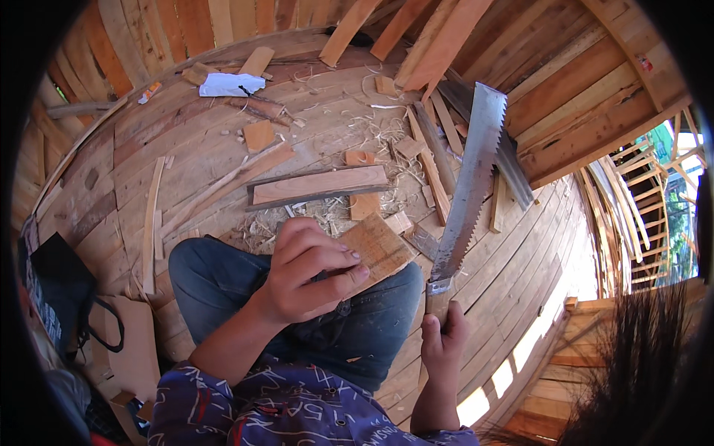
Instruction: The person saws a small piece of wood with a hand saw while sitting on a wooden floor.
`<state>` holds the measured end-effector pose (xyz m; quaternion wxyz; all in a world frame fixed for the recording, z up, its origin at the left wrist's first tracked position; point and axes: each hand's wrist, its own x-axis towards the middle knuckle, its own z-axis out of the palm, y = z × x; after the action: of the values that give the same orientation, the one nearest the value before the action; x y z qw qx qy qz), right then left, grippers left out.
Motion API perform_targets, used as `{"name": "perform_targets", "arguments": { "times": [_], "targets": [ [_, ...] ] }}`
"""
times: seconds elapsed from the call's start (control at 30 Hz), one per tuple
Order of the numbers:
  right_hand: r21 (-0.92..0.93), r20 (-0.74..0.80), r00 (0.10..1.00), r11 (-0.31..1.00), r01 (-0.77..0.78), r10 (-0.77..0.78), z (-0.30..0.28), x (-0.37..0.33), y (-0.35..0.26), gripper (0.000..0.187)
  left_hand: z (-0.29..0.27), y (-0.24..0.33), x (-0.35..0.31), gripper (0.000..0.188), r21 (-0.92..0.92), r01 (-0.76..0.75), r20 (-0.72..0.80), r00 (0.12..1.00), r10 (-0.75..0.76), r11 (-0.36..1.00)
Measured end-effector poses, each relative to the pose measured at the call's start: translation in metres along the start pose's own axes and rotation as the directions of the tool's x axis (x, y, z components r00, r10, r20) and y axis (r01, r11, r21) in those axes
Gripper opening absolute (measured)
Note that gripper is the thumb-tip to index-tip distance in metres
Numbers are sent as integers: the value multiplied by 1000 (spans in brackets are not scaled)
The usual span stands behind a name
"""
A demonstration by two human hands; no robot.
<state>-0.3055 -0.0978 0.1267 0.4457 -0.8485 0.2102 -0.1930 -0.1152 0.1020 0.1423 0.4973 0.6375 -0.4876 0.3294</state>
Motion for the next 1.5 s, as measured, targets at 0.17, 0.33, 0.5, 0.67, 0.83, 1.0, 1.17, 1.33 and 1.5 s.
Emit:
{"name": "perform_targets", "arguments": {
  "times": [0.17, 0.33, 0.5, 0.67, 0.83, 1.0, 1.17, 1.33, 1.5],
  "targets": [
    [-76, 39, 997, 994, 72, -69, 9, 4, -20, 28, 16, -3, -8, 22, -215, 169, -36, 983, -181, 962],
    [-163, 120, 987, 978, 128, -109, 9, 8, -19, 30, 22, -1, -11, 21, -207, 210, 0, 977, -214, 956],
    [-161, 115, 987, 978, 132, -114, 12, 11, -21, 31, 22, -3, -13, 23, -203, 220, 28, 975, -219, 954],
    [-245, 125, 985, 958, 150, -122, 10, 15, -21, 32, 25, -4, -19, 28, -228, 289, 50, 957, -286, 930],
    [-286, 118, 983, 943, 172, -143, 10, 16, -16, 31, 23, -3, -17, 25, -198, 322, 123, 945, -303, 926],
    [-313, 147, 985, 941, 133, -90, 15, 17, -20, 29, 26, -1, -14, 23, -204, 373, 117, 927, -355, 905],
    [-324, 201, 979, 941, 98, -33, 16, 19, -19, 28, 27, -8, -19, 21, -152, 264, 129, 961, -246, 952],
    [-514, 322, 939, 855, 68, 118, 2, 36, -20, 31, 34, -16, -18, 19, -98, 190, 209, 964, -166, 977],
    [-527, 397, 909, 843, 110, 130, 6, 73, -12, 33, 56, -47, -37, 23, -33, 191, 270, 947, -176, 981]
  ]
}}
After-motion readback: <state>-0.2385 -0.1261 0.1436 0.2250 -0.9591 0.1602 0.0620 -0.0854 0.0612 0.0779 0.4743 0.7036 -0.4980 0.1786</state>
